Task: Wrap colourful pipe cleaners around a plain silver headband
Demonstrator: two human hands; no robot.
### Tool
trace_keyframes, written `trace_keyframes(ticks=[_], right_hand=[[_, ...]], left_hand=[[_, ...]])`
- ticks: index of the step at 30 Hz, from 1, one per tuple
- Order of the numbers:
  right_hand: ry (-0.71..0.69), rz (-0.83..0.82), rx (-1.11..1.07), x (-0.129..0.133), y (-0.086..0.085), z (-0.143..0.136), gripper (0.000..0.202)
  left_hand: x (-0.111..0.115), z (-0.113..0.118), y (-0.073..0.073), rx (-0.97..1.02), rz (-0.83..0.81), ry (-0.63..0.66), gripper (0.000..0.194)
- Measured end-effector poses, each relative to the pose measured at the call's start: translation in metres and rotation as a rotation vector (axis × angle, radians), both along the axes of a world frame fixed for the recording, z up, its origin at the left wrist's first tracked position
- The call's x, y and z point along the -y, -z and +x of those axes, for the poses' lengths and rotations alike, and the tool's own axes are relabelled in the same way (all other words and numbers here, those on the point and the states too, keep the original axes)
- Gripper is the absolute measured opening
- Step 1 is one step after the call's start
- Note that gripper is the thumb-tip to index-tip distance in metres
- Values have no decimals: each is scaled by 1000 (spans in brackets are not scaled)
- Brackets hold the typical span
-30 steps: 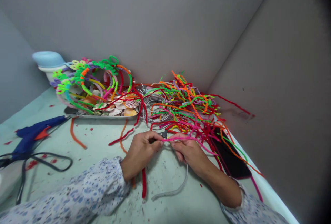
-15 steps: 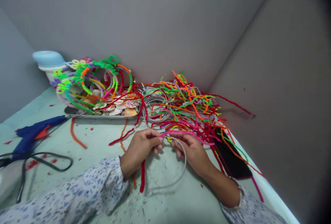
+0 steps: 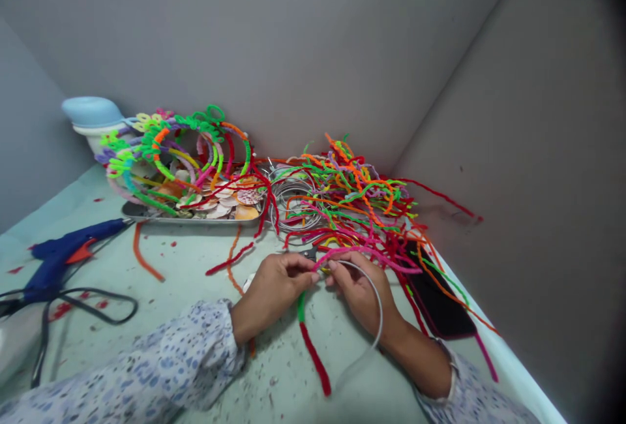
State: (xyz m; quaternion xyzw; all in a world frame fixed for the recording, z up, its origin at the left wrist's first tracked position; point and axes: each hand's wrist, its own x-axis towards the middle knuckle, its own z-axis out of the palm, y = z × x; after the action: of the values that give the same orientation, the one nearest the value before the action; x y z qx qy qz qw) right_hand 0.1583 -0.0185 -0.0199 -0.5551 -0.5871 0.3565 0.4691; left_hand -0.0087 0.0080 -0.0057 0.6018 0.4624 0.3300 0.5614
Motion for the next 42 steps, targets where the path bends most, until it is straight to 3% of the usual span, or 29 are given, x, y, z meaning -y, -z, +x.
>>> trace_keyframes(ticks=[14, 21, 26, 30, 37, 42], right_hand=[[-46, 50, 13, 2, 0, -2, 15], [-17, -9, 20, 0, 1, 1, 13], [-46, 55, 48, 2, -3, 2, 14], [-69, 94, 71, 4, -4, 3, 13], [-69, 181, 75, 2, 1, 3, 12], [-56, 227, 123, 2, -5, 2, 16]], left_hand=[[10, -1, -6, -154, 221, -26, 19], [5, 1, -3, 44, -19, 44, 18], [1, -2, -7, 99, -102, 59, 30], [-1, -1, -10, 152, -219, 60, 29], [-3, -2, -8, 62, -191, 125, 27], [-3, -2, -11, 69, -209, 180, 29]])
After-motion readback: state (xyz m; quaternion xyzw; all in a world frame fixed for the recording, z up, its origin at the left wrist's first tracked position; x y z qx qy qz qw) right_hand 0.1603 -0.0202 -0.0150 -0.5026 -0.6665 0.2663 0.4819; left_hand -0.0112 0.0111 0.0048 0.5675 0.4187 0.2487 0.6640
